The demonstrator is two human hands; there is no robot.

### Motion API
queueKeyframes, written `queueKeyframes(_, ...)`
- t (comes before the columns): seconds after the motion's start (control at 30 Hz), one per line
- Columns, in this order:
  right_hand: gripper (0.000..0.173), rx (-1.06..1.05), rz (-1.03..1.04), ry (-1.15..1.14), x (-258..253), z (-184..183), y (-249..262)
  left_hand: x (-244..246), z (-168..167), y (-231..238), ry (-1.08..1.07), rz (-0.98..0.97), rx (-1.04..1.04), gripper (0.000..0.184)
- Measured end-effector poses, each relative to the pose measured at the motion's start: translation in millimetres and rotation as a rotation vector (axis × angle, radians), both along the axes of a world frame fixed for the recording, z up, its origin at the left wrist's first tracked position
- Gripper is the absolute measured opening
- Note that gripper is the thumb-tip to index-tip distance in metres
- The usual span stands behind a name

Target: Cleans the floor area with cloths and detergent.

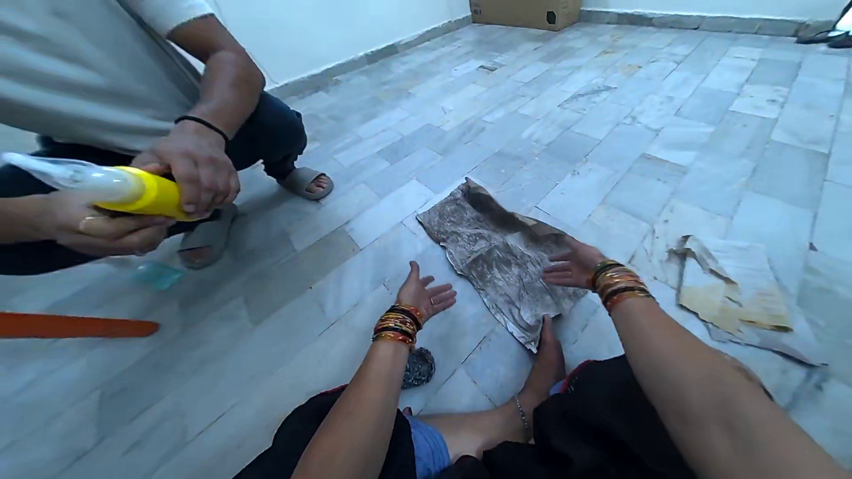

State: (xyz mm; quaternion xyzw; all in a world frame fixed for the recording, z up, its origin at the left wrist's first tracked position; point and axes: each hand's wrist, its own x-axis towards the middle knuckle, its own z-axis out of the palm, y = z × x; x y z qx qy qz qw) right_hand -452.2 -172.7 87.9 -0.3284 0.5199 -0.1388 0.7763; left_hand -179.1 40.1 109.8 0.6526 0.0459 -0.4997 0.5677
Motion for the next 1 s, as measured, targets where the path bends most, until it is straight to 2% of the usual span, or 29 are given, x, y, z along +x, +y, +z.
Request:
queueKeyframes(0.1,0.083,0.008,0.343,0.062,33,1,39,-2,-23,10,0.03,0.024,0.148,0.092)
queueKeyframes(0.2,0.08,-0.018,0.544,0.18,56,-8,64,22,-30,32,-0.028,0.201,0.167,0.091)
queueKeyframes(0.27,0.075,-0.066,0.534,0.203,58,-10,66,41,-23,47,-0.13,0.405,0.161,0.088)
queueKeyframes(0.33,0.071,-0.134,0.429,0.2,52,-1,59,52,-16,59,-0.2,0.569,0.141,0.084)
queueKeyframes(0.4,0.067,-0.192,0.317,0.224,45,12,44,54,-15,57,-0.202,0.591,0.097,0.083)
queueKeyframes(0.47,0.063,-0.291,0.328,0.281,37,25,21,38,-19,37,-0.251,0.422,0.061,0.075)
queueKeyframes(0.5,0.059,-0.38,0.383,0.311,30,37,13,23,-25,24,-0.321,0.236,0.055,0.067)
queueKeyframes(0.57,0.051,-0.603,0.504,0.349,12,65,0,-16,-37,2,-0.6,-0.319,0.069,0.053)
queueKeyframes(0.67,0.047,-0.858,0.568,0.318,-17,98,-5,-82,-50,-25,-1.06,-1.177,0.035,0.069)
queueKeyframes(0.73,0.045,-0.954,0.612,0.309,-36,101,0,-117,-58,-36,-1.172,-1.476,-0.022,0.081)
queueKeyframes(0.8,0.044,-0.988,0.752,0.39,-48,99,7,-137,-66,-46,-1.182,-1.575,-0.026,0.085)
queueKeyframes(0.83,0.045,-0.974,0.856,0.449,-48,98,8,-142,-71,-50,-1.181,-1.587,-0.011,0.08)
queueKeyframes(0.9,0.049,-0.948,1.008,0.532,-44,93,6,-145,-81,-54,-1.171,-1.559,0.004,0.06)
queueKeyframes(0.97,0.049,-0.951,1.02,0.526,-40,95,4,-144,-86,-54,-1.183,-1.496,-0.018,0.04)
queueKeyframes(1.0,0.048,-0.96,1.013,0.512,-39,97,2,-143,-84,-54,-1.173,-1.487,-0.013,0.036)
